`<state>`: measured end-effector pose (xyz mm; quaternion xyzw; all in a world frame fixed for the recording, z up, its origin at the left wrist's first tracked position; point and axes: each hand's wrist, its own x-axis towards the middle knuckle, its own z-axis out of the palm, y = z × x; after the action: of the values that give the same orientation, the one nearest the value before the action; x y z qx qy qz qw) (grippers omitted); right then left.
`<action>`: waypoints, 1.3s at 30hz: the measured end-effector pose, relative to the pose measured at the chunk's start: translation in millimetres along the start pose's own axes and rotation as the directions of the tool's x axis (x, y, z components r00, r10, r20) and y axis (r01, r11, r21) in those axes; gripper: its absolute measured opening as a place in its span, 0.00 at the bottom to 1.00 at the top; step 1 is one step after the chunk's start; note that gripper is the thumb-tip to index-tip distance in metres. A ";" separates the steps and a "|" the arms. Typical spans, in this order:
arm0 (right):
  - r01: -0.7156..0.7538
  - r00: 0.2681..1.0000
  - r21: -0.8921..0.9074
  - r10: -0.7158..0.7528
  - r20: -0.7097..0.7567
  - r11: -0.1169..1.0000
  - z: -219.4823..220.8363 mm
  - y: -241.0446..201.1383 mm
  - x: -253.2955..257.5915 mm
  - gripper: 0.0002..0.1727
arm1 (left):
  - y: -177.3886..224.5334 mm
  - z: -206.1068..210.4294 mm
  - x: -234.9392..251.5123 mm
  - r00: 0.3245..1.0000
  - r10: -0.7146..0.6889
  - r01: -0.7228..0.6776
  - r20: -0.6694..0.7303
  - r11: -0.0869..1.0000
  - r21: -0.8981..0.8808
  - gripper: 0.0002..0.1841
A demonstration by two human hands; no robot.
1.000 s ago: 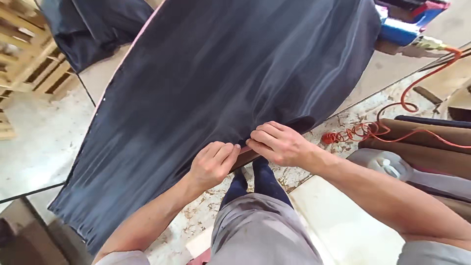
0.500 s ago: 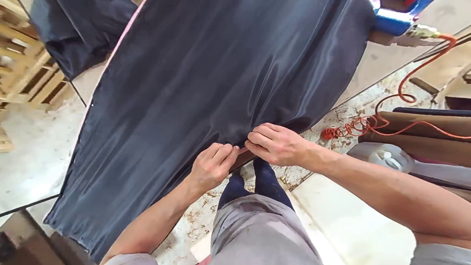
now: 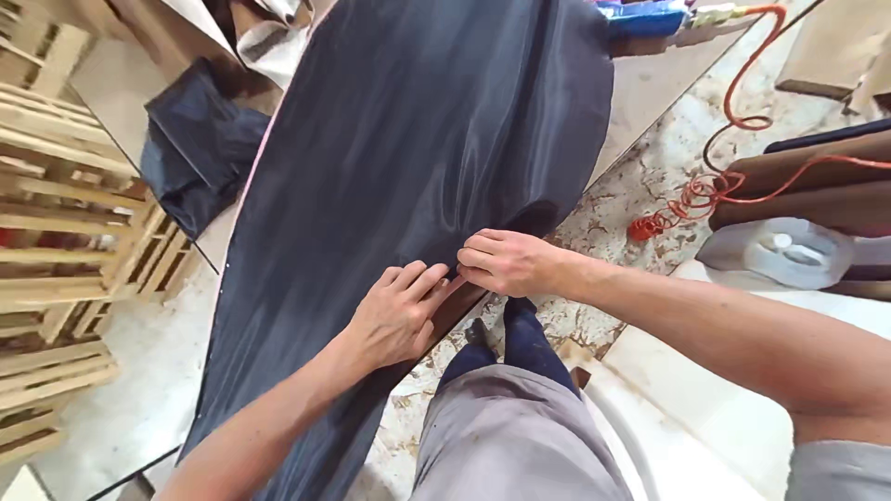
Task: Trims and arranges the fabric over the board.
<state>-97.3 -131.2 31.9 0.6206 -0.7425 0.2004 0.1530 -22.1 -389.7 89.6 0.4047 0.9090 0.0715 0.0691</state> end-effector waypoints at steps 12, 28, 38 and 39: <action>-0.089 0.985 0.023 0.092 -0.147 0.996 8.3 -6.4 -4.0 0.13 | -26.9 -32.5 13.9 0.954 0.175 -0.171 0.244 0.985 -0.038 0.28; -0.290 0.957 0.028 0.290 -0.013 0.957 -22.7 -18.0 8.3 0.12 | -78.8 -46.1 53.8 0.791 0.456 -0.402 0.409 0.890 -0.215 0.28; -0.927 0.242 -0.283 0.969 0.052 0.246 -113.8 262.6 -99.7 0.41 | -71.1 -44.1 52.7 0.843 0.465 -0.450 0.271 0.885 -0.118 0.29; -0.919 0.243 -0.290 0.962 0.123 0.269 -107.5 281.0 -102.3 0.42 | -71.8 -45.8 53.8 0.837 0.463 -0.444 0.292 0.886 -0.131 0.29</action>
<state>-357.0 51.2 46.9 0.0574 -0.9914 0.1043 -0.0540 -118.3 -400.6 117.4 0.6123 0.7620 0.0466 0.2059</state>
